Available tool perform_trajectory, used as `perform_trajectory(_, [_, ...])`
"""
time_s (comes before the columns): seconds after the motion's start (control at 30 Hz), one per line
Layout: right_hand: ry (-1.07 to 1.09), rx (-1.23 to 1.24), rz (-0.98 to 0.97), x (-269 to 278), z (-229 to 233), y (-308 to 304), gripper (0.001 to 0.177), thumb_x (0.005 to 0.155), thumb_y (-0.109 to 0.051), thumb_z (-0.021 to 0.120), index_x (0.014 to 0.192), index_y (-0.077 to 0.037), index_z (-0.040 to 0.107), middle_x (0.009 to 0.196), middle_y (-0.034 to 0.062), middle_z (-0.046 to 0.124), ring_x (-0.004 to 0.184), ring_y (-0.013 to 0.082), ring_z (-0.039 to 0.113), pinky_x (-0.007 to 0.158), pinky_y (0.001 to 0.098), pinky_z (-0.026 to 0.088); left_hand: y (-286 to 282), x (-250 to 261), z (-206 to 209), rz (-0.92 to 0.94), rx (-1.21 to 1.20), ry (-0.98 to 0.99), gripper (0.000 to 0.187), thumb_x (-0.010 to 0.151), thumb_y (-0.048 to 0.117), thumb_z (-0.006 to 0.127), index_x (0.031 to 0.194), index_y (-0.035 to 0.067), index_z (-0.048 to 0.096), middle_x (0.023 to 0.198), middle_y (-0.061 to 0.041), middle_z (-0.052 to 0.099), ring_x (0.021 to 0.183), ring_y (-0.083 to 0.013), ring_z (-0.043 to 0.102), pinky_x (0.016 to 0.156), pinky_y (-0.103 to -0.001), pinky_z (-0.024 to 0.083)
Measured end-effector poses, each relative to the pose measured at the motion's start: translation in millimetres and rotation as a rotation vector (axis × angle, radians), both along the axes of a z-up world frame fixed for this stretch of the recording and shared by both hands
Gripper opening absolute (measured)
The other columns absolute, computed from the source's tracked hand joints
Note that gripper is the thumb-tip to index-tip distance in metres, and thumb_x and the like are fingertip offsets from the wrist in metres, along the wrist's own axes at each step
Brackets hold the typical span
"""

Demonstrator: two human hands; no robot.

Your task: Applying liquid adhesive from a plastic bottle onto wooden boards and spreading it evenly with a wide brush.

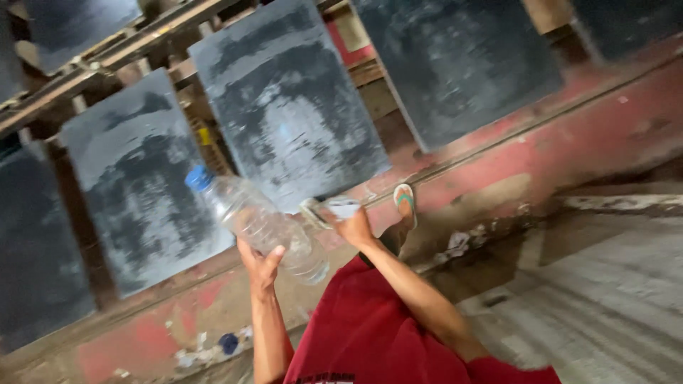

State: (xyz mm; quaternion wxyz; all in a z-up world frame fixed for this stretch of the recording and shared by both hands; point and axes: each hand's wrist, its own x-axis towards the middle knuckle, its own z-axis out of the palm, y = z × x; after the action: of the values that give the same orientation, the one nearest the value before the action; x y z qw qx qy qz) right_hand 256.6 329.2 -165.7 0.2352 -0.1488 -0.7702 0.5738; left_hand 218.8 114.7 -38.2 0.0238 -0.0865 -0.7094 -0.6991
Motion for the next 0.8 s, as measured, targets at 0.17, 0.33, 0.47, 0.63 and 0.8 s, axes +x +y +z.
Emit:
perform_trajectory(0.17, [-0.210, 0.120, -0.363, 68.3, -0.1, 201.1, 0.037, 0.075, -0.022, 0.093, 0.100, -0.001, 0.077, 0.099, 0.0218, 0.077, 0.102, 0.0373, 0.073, 0.089, 0.0495, 0.058, 163.1, -29.9, 17.8, -0.102, -0.311, -0.236, 0.117, 0.075, 0.034, 0.089, 0.154, -0.018, 0.021, 0.154, -0.047, 0.024, 0.145, -0.0588, 0.023, 0.125, -0.062, 0.017])
perform_trajectory(0.33, [-0.318, 0.219, -0.821, 188.8, -38.8, 401.4, 0.045, 0.081, -0.020, 0.094, 0.106, 0.009, 0.072, 0.104, 0.0306, 0.072, 0.115, 0.0344, 0.067, 0.096, 0.0458, 0.051, 358.0, -61.9, 28.8, -0.341, -0.016, -0.574, 0.115, 0.077, 0.038, 0.088, 0.161, -0.005, 0.021, 0.162, -0.035, 0.023, 0.153, -0.0452, 0.022, 0.128, -0.051, 0.016])
perform_trajectory(0.47, [-0.486, 0.285, -0.991, 236.0, 39.2, 479.0, 0.058, 0.097, -0.034, 0.094, 0.068, 0.003, 0.058, 0.057, 0.0125, 0.049, 0.053, 0.0174, 0.049, 0.057, 0.0310, 0.034, 465.7, -64.1, -44.6, -0.413, 0.053, -0.999, 0.109, 0.072, 0.041, 0.091, 0.164, 0.025, 0.033, 0.153, -0.025, 0.047, 0.127, -0.0431, 0.060, 0.099, -0.052, 0.055])
perform_trajectory(0.63, [-0.310, 0.166, -1.232, 259.7, 12.3, 529.3, 0.049, 0.093, -0.025, 0.096, 0.110, 0.009, 0.066, 0.098, 0.0276, 0.068, 0.096, 0.0346, 0.072, 0.077, 0.0428, 0.055, 547.1, -81.5, -75.3, -0.524, 0.234, -1.160, 0.104, 0.079, 0.038, 0.088, 0.162, 0.014, 0.029, 0.119, -0.030, 0.068, 0.094, -0.0419, 0.074, 0.076, -0.057, 0.063])
perform_trajectory(0.8, [-0.392, 0.035, -1.257, 186.3, 61.9, 503.7, 0.059, 0.087, -0.034, 0.098, 0.113, 0.007, 0.066, 0.103, 0.0288, 0.069, 0.102, 0.0350, 0.070, 0.087, 0.0447, 0.052, 566.0, -115.7, -116.7, -0.457, 0.267, -1.225, 0.082, 0.083, 0.039, 0.083, 0.150, 0.015, 0.042, 0.115, -0.027, 0.063, 0.096, -0.0403, 0.070, 0.075, -0.063, 0.061])
